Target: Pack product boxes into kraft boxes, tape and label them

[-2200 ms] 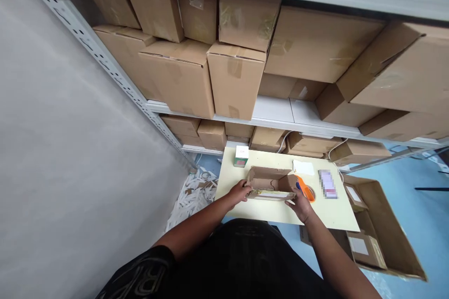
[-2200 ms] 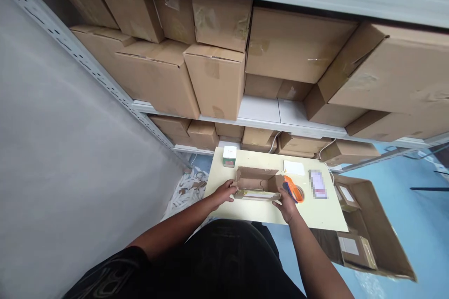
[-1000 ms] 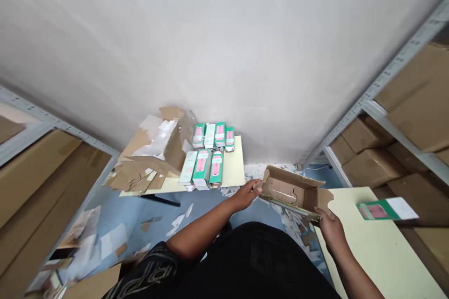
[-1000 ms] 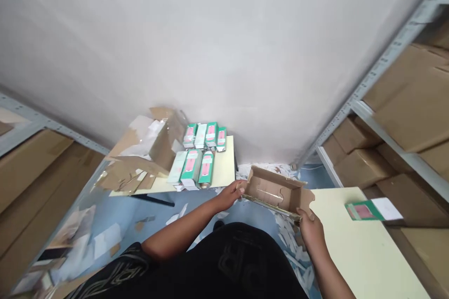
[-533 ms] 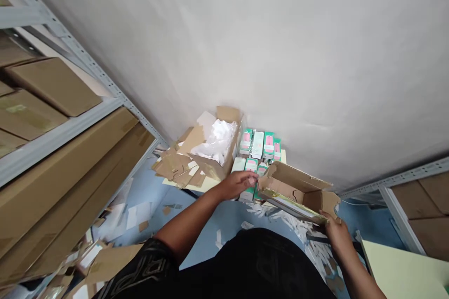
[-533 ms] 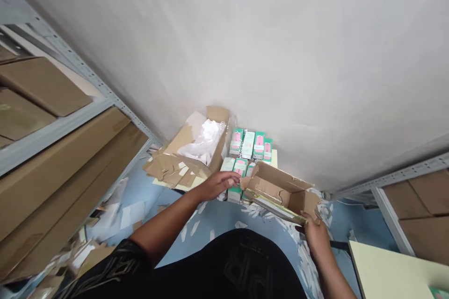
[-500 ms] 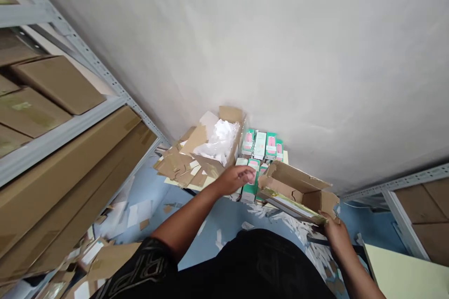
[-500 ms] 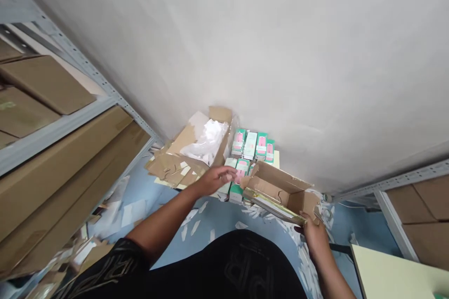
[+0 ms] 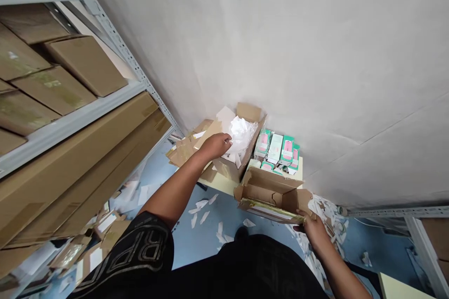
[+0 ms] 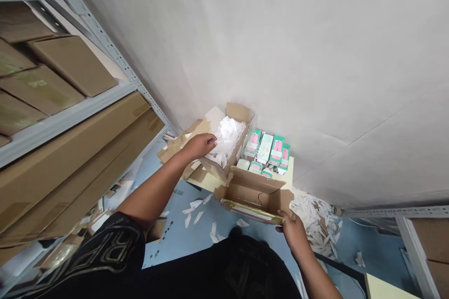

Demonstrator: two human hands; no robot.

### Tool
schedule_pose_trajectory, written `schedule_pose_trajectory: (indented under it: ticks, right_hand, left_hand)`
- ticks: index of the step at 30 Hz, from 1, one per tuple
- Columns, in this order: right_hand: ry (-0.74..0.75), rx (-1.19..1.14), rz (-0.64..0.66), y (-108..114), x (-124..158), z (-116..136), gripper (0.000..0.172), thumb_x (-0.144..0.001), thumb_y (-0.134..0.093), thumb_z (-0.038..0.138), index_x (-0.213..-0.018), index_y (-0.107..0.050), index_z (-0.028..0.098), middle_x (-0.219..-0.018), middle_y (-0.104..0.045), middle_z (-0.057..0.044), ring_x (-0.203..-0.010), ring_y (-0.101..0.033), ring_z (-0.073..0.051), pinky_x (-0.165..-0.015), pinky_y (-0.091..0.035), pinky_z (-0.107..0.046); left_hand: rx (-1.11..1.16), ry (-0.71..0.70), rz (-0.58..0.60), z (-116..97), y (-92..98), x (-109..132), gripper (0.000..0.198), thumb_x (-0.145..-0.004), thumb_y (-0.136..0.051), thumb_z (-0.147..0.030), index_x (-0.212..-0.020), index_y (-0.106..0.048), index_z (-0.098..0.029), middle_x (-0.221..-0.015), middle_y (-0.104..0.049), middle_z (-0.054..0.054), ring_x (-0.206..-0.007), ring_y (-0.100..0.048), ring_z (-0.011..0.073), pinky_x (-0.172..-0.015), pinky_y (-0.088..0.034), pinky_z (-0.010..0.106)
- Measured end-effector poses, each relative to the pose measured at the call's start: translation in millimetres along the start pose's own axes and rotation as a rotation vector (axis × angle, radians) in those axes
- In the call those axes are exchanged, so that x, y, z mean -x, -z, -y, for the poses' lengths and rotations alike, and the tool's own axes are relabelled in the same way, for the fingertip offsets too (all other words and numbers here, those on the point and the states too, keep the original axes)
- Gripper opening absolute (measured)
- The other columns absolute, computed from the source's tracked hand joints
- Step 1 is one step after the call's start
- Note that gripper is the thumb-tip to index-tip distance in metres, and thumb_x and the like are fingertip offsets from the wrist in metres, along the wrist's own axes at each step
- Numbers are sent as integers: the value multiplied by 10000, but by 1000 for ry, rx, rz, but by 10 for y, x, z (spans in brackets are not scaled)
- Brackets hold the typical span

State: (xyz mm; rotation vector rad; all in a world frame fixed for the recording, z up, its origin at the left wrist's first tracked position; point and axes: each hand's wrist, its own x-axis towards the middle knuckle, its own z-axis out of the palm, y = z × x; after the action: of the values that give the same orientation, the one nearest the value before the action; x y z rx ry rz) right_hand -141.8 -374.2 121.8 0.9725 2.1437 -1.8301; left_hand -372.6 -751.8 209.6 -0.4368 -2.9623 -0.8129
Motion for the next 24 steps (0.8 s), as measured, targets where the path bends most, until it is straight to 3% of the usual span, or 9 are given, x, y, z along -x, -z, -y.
schedule_pose_trajectory:
  ticks: [3, 7, 13, 16, 19, 24]
  right_hand:
    - [-44, -23, 53, 23, -116, -54, 371, -639, -712, 473, -887, -750, 200, -934, -764, -70, -836, -740, -288, -607, -623, -356]
    - [-53, -11, 147, 61, -328, -100, 356, -663, -724, 473, -879, -734, 190, -817, -753, -51, -799, -730, -272, -607, -626, -342]
    - [-40, 21, 199, 20, -395, 89, 344, -627, -739, 440, -859, -739, 187, -820, -754, -42, -781, -736, -266, -626, -622, -336]
    - [-30, 16, 185, -3, -314, 266, 326, -610, -742, 448, -801, -740, 184, -804, -745, -48, -761, -724, -265, -623, -621, -343]
    - [13, 46, 147, -71, -203, 410, 286, -602, -738, 453, -709, -729, 188, -781, -734, -57, -748, -711, -261, -635, -618, -344]
    - [33, 111, 78, -392, 62, 487, 296, -657, -702, 486, -719, -735, 198, -773, -732, -68, -701, -690, -248, -618, -605, -350]
  left_hand:
    - [13, 39, -33, -47, -91, 38, 264, -880, -613, -313, -1059, -752, -176, -973, -741, 73, -881, -656, 211, -823, -495, 288]
    - [47, 16, -54, -173, -129, 146, 290, -870, -556, -261, -1062, -752, -169, -1028, -745, 73, -929, -667, 210, -879, -508, 301]
    - [101, 25, -34, -279, 68, 174, 401, -833, -467, -157, -1116, -749, -194, -1149, -753, 45, -1053, -675, 200, -957, -508, 297]
    - [11, 67, -33, -189, 239, -45, 348, -840, -528, -188, -1103, -757, -197, -1096, -766, 49, -991, -686, 208, -898, -517, 293]
    - [-84, 58, 49, -8, 340, -434, 322, -853, -573, -225, -1116, -758, -205, -1101, -767, 53, -988, -685, 217, -878, -509, 289]
    - [-265, 51, 234, 375, 165, -1193, 384, -881, -599, -294, -1239, -699, -196, -1264, -704, 107, -1114, -655, 276, -909, -505, 330]
